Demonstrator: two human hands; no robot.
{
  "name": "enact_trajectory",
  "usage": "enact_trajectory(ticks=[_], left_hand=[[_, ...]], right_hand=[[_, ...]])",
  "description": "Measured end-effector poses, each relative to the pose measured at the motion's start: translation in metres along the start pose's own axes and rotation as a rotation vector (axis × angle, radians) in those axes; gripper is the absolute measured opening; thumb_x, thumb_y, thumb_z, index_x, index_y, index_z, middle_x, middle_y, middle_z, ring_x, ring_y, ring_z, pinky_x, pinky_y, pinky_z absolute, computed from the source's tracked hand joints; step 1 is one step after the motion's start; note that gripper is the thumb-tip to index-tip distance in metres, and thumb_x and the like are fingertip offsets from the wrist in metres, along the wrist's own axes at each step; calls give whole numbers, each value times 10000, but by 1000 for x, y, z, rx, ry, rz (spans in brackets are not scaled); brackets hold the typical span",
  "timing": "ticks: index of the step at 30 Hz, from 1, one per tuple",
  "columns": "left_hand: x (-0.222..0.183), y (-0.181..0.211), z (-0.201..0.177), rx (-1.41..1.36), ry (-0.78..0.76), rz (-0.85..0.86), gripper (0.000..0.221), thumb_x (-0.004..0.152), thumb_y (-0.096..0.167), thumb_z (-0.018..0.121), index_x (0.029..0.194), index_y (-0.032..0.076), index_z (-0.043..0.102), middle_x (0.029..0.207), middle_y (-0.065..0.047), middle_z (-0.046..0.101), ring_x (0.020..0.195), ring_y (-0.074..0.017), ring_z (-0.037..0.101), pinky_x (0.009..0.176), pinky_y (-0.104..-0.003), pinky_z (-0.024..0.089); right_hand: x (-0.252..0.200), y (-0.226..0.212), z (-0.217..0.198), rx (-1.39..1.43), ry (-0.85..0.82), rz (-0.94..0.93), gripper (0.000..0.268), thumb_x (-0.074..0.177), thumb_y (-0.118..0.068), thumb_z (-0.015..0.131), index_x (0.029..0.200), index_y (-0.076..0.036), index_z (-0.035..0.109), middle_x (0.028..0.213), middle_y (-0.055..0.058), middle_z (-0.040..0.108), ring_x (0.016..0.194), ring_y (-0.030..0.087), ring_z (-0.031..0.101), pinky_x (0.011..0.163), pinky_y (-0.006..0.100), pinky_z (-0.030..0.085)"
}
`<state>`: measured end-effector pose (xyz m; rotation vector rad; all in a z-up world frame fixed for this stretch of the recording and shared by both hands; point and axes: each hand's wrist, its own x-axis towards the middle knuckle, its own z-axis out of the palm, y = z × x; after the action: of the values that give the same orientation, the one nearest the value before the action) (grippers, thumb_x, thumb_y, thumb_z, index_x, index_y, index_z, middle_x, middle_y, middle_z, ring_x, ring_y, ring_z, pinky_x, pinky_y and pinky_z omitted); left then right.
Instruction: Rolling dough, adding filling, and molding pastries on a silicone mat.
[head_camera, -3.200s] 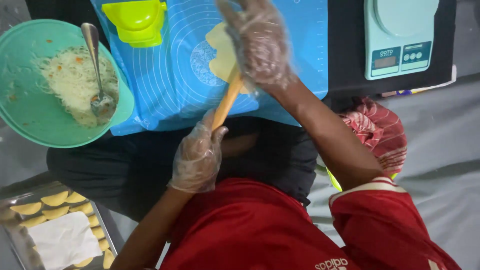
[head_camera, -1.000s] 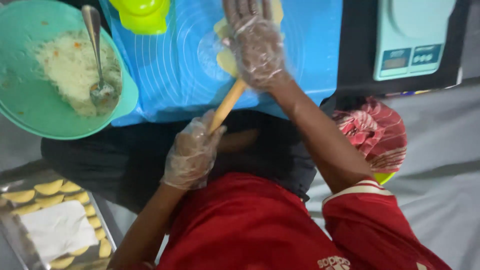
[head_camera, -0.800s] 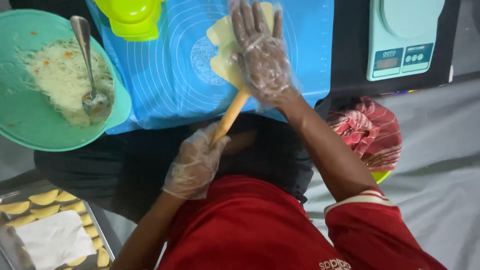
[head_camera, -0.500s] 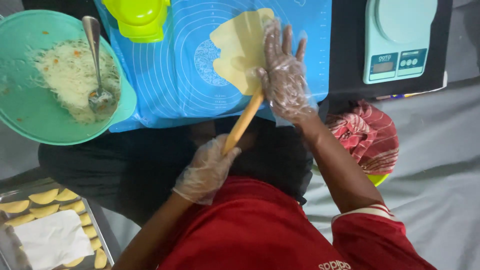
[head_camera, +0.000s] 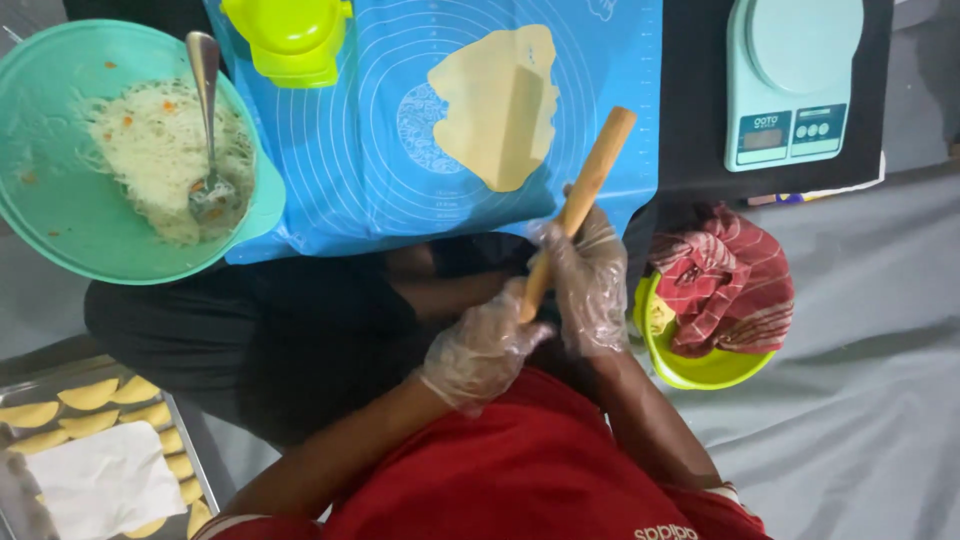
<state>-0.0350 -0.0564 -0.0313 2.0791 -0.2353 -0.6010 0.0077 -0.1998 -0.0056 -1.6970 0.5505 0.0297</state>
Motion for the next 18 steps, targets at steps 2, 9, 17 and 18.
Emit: enact_trajectory(ticks=[2,9,17,18], left_hand=[[6,23,-27,-166,-218,-78,384,892,370,709,1181,128,633,971,-148,795,931,-402,759,748,-495,627],[32,3,-80,84,243,85,341,918,388,763,1208,217,711,999,-44,778,965,-270,759,767,-376,625],[104,-41,-127,754,617,274,581,982,268,692,1521,127,528,1586,-157,493,1493,-344,412,1205,-530,325],[104,-40,-129,752,628,267,581,982,268,692,1521,127,528,1586,-157,493,1493,-344,412,1205,-530,325]], right_hand=[[3,-16,-2,0,116,43,477,926,-315,781,1310,-78,626,849,130,712,630,213,737,461,313,601],[52,-44,-48,-690,182,-262,479,985,-384,724,1395,-158,624,1031,192,695,1019,389,690,806,521,577],[150,-35,-44,-1255,425,-714,241,962,-331,767,1034,-101,780,829,66,621,847,315,678,772,444,575],[151,-37,-41,-1254,420,-727,241,962,-331,767,1034,-101,780,829,66,621,847,315,678,772,444,575]])
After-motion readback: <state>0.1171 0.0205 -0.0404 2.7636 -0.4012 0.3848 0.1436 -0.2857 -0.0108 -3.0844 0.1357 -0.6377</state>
